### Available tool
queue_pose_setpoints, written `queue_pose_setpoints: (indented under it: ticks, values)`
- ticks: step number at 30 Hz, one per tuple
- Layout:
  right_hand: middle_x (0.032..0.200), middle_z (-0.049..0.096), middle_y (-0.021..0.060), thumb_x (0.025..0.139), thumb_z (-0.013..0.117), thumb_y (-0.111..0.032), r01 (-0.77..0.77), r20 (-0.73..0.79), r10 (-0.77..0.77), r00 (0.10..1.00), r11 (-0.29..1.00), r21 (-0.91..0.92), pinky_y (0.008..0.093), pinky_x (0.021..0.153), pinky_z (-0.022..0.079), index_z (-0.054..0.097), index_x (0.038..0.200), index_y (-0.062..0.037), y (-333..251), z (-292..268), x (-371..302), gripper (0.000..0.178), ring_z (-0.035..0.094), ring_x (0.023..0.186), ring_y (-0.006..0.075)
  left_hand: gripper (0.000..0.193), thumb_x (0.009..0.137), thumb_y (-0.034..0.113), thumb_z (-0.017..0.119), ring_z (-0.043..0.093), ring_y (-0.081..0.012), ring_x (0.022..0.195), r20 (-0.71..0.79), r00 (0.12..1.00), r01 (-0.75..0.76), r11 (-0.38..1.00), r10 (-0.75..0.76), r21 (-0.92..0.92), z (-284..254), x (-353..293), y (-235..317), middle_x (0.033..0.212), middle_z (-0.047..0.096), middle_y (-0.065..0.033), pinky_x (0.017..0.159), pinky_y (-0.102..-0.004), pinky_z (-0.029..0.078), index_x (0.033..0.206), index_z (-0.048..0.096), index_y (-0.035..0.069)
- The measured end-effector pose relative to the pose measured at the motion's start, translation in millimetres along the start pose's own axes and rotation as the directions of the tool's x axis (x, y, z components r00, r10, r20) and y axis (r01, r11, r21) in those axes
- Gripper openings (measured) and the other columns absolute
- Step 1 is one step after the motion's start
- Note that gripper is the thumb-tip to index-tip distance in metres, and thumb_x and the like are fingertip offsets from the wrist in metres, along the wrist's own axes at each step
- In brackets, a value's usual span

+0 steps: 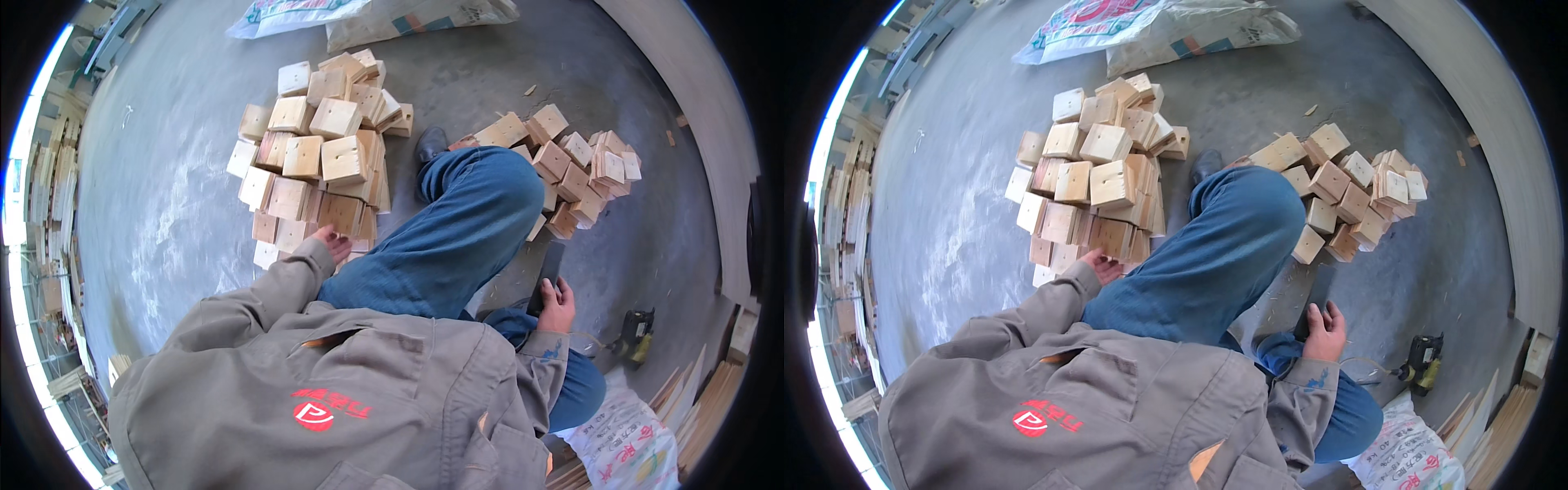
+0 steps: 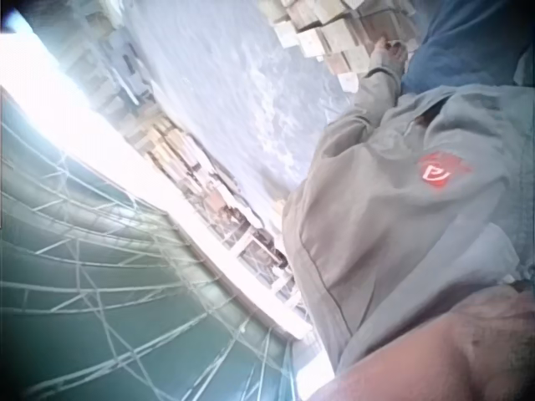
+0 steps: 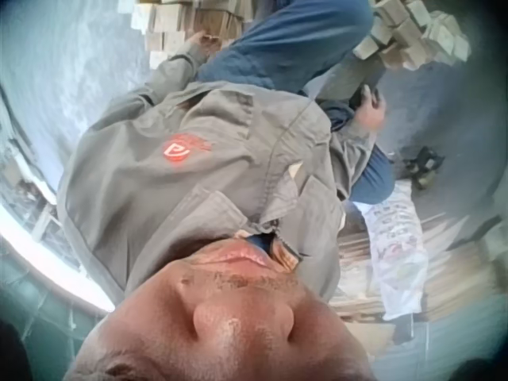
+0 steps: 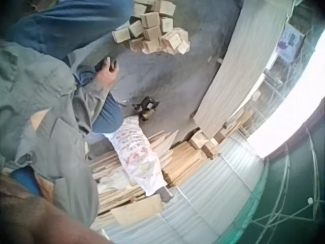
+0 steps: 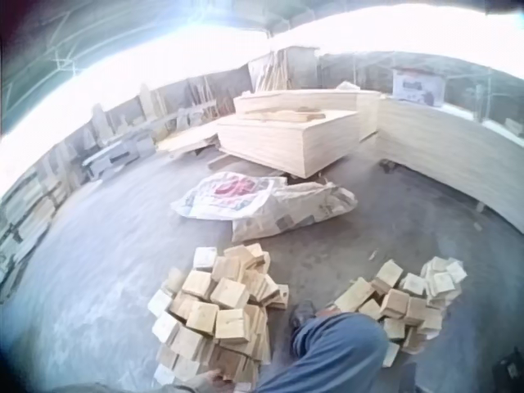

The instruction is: The person sits on the floor and sands small wooden blocks one by one using a sanding block. They pick up a block, sand its edges and faces, and place it back into a pile.

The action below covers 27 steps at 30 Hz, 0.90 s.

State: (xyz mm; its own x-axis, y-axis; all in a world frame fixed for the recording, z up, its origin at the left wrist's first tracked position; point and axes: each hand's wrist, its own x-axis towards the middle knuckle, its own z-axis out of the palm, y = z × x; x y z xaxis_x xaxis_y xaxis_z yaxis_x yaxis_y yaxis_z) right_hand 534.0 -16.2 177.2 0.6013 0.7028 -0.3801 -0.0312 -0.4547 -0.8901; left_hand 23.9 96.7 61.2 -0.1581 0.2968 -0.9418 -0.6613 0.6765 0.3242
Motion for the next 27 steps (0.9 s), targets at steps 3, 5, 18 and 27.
queue_pose_setpoints:
  ticks: [3, 5, 18, 27]
  values:
    - [0.124, 0.067, 0.0222, 0.093, 0.078, -0.02, 0.002, -0.009, -0.002, 1.0, 0.999, 0.036, 0.0327, 0.093, 0.054, 0.052, 0.141, 0.0067, -15, 10, -4, 0.061, 0.067, 0.105, 0.0216, 0.042, 0.104, 0.041, 0.059, 0.058, -0.0394, 0.128, 0.129, 0.99, 0.015, 0.957, -0.055, 0.289, -29, 13, -2, 0.137, 0.06, -0.0201, 0.106, -0.0539, 0.05, 0.125, 0.053, 0.005]
    - [0.124, 0.067, 0.0223, 0.09, 0.08, -0.021, 0.024, -0.055, -0.022, 0.998, 0.999, 0.022, 0.0342, 0.092, 0.055, 0.054, 0.14, 0.0056, -26, 14, -9, 0.062, 0.068, 0.105, 0.0228, 0.032, 0.104, 0.041, 0.06, 0.069, -0.0266, 0.098, 0.242, 0.964, 0.01, 0.928, -0.107, 0.372, -39, 24, 3, 0.098, 0.069, -0.0084, 0.088, -0.0438, 0.056, 0.103, 0.059, 0.009]
    - [0.122, 0.069, 0.0207, 0.085, 0.082, -0.021, 0.171, -0.252, -0.108, 0.962, 0.955, 0.243, 0.035, 0.097, 0.052, 0.059, 0.133, 0.0072, -31, -7, -8, 0.06, 0.067, 0.11, 0.024, 0.043, 0.099, 0.041, 0.063, 0.066, -0.0188, 0.081, 0.602, 0.724, -0.582, 0.766, 0.336, 0.272, 141, -122, 118, 0.106, 0.07, -0.0026, 0.071, -0.0325, 0.056, 0.13, 0.063, 0.012]
    - [0.12, 0.069, 0.0191, 0.088, 0.082, -0.017, 0.245, -0.311, -0.108, 0.944, 0.862, 0.444, 0.0318, 0.091, 0.054, 0.057, 0.131, 0.0078, -46, -20, -8, 0.055, 0.067, 0.104, 0.019, 0.035, 0.1, 0.027, 0.068, 0.071, -0.0181, 0.082, 0.867, 0.334, -0.817, 0.573, 0.371, 0.07, 335, -254, 127, 0.103, 0.073, -0.0057, 0.067, -0.0325, 0.06, 0.131, 0.064, 0.011]
